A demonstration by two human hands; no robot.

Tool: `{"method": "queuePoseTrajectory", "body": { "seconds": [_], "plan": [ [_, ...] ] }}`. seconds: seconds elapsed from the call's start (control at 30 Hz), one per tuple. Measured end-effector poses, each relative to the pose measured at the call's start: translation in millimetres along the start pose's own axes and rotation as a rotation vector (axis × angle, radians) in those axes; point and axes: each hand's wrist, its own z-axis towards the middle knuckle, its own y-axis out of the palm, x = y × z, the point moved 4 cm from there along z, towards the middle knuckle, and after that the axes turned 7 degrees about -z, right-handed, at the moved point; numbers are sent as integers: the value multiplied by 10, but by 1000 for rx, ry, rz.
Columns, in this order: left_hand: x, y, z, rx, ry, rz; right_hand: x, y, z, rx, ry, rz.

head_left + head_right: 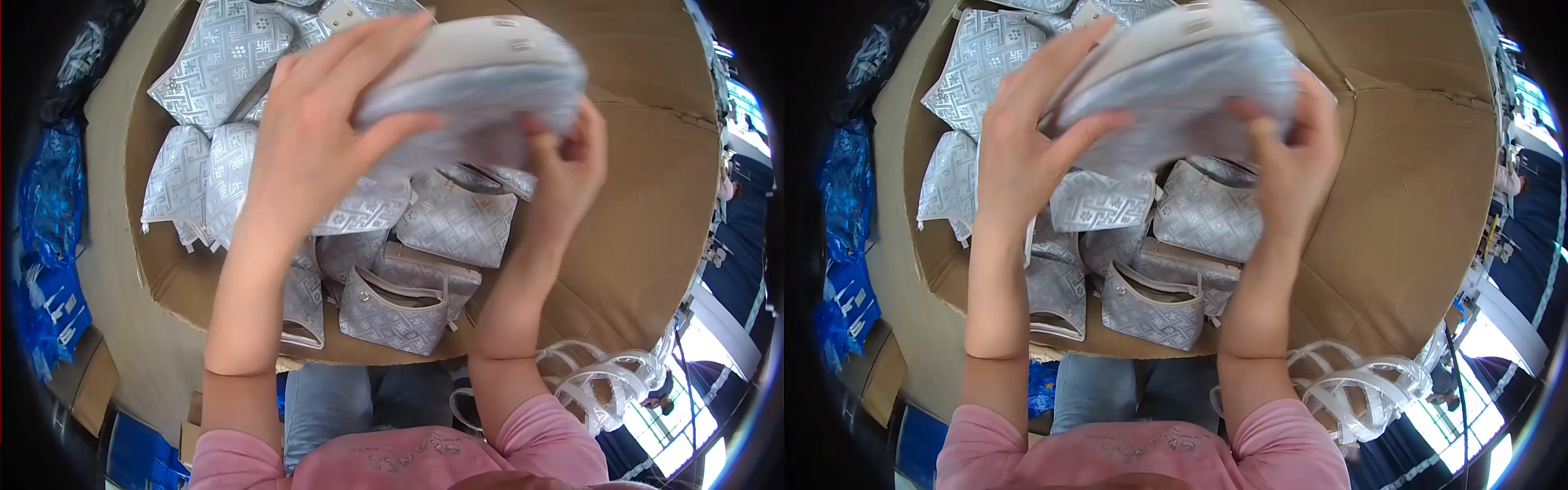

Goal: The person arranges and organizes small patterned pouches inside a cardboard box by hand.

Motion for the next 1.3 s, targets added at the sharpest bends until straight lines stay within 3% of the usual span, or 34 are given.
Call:
{"method": "queuePoseTrajectory", "body": {
  "seconds": [0.03,0.13,0.17,0.23,0.33,0.4,0.47,0.53,0.57,0.63,0.67,0.73,0.77,0.8,0.83,0.9,0.93,1.0,1.07,1.13,1.17,1.23,1.27,1.3],
  "plan": [
    [39,-13,24,5,-1,0,-43,-169,38,133,11,1],
    [137,-181,11,392,25,-233,47,-564,73,579,24,210],
    [160,-168,-59,399,24,-232,101,-685,100,573,19,210],
    [87,-21,-369,361,-262,-462,154,-992,101,708,-103,148],
    [130,186,-847,160,-265,-288,59,-1149,78,746,-172,38],
    [52,239,-1178,63,-333,-204,472,-1210,122,662,-60,52],
    [-80,274,-1362,-74,-448,247,1088,-1210,138,588,18,52],
    [-213,369,-1551,-165,-430,343,1737,-1066,5,555,235,-466],
    [-269,412,-1640,-256,-390,411,1763,-961,-55,533,242,-454],
    [-325,359,-1710,-333,-343,486,1654,-741,-91,393,60,-744],
    [-297,298,-1766,-305,-374,331,1492,-623,-129,317,-35,-900],
    [-205,166,-1855,-250,-421,6,1023,-289,-341,102,23,-421],
    [-172,77,-1883,-259,-419,-7,605,-7,-488,-273,284,-262],
    [-145,-86,-1881,-152,-423,10,339,214,-671,-566,212,-8],
    [-124,-211,-1824,-40,-419,25,181,433,-852,-799,92,-30],
    [-123,-287,-1611,-40,-497,-98,-32,858,-1189,-853,31,-103],
    [-127,-319,-1516,-42,-591,-210,34,863,-1143,-838,32,-111],
    [-169,-313,-1320,-51,-679,-328,303,841,-988,-619,372,137],
    [-530,-102,-1016,149,-887,-917,722,492,-804,-429,327,161],
    [-766,268,-647,45,-468,-379,539,140,-687,-55,407,-94],
    [-873,556,-532,-86,-426,-215,539,46,-723,-46,408,-97],
    [-977,1218,-354,-350,-312,112,598,-297,-833,426,422,316],
    [-1034,1525,-329,-483,-240,277,657,-389,-916,444,421,310],
    [-1196,1752,-346,-488,-221,269,791,-472,-1030,477,459,299]
  ]
}}
